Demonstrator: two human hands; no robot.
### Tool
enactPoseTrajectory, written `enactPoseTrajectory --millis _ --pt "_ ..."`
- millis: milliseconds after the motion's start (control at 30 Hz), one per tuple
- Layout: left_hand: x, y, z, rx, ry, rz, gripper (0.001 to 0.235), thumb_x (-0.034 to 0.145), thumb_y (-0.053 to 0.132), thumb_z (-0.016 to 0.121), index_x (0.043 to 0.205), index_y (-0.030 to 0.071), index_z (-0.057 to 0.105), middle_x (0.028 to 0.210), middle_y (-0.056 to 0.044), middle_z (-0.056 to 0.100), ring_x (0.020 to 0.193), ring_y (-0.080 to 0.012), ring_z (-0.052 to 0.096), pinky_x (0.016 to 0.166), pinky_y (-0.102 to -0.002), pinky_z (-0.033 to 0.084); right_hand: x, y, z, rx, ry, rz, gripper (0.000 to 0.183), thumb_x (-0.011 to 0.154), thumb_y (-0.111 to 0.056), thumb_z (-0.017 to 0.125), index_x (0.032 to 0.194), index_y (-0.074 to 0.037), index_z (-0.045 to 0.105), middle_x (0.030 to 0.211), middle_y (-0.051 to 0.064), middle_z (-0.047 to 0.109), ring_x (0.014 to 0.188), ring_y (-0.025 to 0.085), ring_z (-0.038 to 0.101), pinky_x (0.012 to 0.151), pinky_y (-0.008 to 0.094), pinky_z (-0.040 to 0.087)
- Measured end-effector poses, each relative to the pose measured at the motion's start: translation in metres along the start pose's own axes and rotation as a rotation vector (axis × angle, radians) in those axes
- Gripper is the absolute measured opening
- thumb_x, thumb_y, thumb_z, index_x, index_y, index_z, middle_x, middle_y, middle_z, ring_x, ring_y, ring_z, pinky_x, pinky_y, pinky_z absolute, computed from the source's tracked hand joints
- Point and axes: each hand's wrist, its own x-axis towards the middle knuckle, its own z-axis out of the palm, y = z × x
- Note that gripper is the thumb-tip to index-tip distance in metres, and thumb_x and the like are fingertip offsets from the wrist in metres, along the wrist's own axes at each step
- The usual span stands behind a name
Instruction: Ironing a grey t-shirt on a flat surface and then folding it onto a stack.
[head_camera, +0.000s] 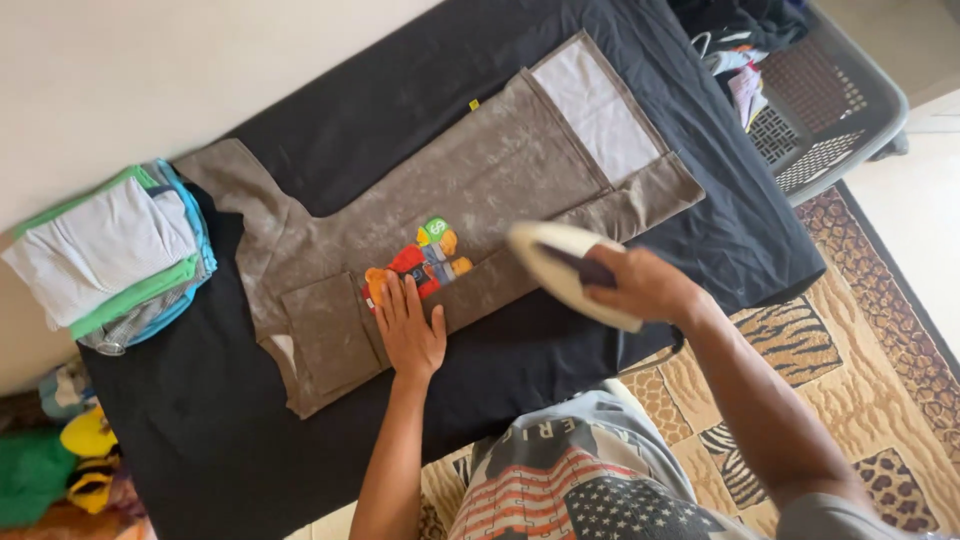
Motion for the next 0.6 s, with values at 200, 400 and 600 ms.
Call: enactPoseTrajectory --millis 200,400,600 --pt "-0.001 -0.001 0.005 0.000 0.034 0.006 0.075 0.098 0.045 0.052 0.157 0.002 0.036 0.168 -0.021 0.025 0.156 -0.0396 0.023 0.123 -0.057 0.022 -0.010 -0.029 0.013 -0.364 -0.481 -0.154 0.035 0.083 -0.026 0.069 0.117 -0.019 0.065 0.090 0.012 0.073 0.092 0.036 0.071 0.081 0.051 0.053" --pt "-0.011 0.010 0.005 -0.003 0.085 -0.043 0.076 0.100 0.042 0.053 0.160 0.000 0.034 0.168 -0.023 0.027 0.156 -0.0420 0.024 0.124 -0.059 0.023 -0.012 -0.010 -0.033 -0.135 0.133 -0.223 0.052 0.075 -0.049 0.079 0.110 -0.011 0.069 0.103 0.013 0.073 0.100 0.039 0.067 0.079 0.049 0.054" --pt "-0.015 0.023 0.007 0.005 0.040 -0.014 0.079 0.098 0.047 0.055 0.158 0.000 0.034 0.167 -0.026 0.023 0.153 -0.0455 0.022 0.122 -0.061 0.021 0.042 0.231 -0.020 -0.154 0.565 0.530 0.066 0.101 -0.061 0.068 0.123 0.001 0.066 0.109 0.025 0.072 0.106 0.044 0.068 0.091 0.053 0.052"
